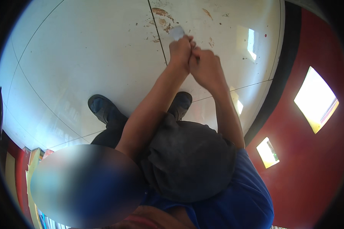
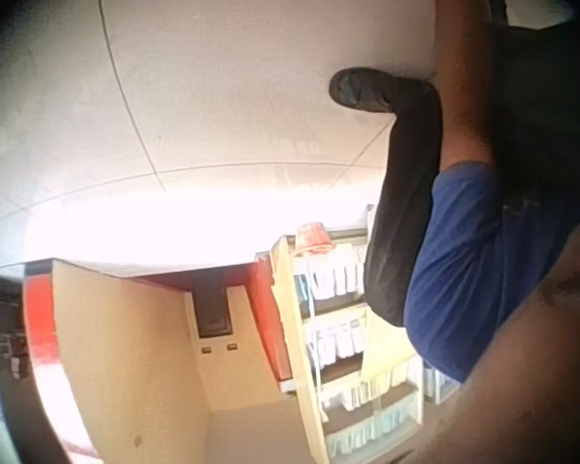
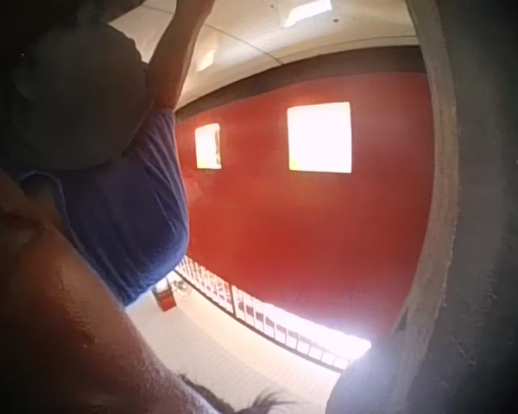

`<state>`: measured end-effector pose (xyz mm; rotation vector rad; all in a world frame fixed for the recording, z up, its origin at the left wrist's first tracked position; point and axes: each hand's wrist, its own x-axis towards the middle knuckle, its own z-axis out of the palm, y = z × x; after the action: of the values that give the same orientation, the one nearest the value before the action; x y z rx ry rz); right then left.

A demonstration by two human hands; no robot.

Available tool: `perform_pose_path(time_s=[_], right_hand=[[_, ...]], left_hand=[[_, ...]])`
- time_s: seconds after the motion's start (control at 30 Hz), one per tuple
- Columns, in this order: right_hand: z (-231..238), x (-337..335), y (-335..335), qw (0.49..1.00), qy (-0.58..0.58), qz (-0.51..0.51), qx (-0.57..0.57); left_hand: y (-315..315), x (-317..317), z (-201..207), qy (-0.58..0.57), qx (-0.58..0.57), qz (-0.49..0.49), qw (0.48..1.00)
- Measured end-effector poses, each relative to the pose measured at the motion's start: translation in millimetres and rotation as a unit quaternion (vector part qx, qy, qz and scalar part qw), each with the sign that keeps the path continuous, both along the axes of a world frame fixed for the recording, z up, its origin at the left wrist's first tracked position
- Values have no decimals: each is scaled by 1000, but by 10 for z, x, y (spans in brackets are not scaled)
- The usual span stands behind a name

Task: Scraping stains and adhesive residue from a tiled corridor floor using a hand scraper.

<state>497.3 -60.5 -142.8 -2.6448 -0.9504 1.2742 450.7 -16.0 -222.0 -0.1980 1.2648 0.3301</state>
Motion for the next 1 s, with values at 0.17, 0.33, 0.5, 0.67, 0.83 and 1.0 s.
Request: perform_pose_path(time_s=[0.17, 0.33, 0.5, 0.67, 0.83, 1.0], right_hand=[[-128, 75, 50, 993, -29, 21, 111], [39, -12, -143, 999, -21, 36, 14], [-182, -22, 57, 993, -16, 20, 111], [-101, -206, -179, 997, -25, 41, 58], [-114, -302, -99, 996, -18, 36, 76], [-232, -200, -4, 995, -28, 27, 89]], left_hand=[[55, 37, -172, -65, 99, -26, 993], [-331, -24, -151, -38, 50, -50, 997], [143, -38, -186, -54, 125, -60, 989], [-118, -230, -124, -29, 82, -63, 994], [-66, -339, -172, -49, 77, -26, 995], [22, -232, -158, -48, 116, -6, 992]])
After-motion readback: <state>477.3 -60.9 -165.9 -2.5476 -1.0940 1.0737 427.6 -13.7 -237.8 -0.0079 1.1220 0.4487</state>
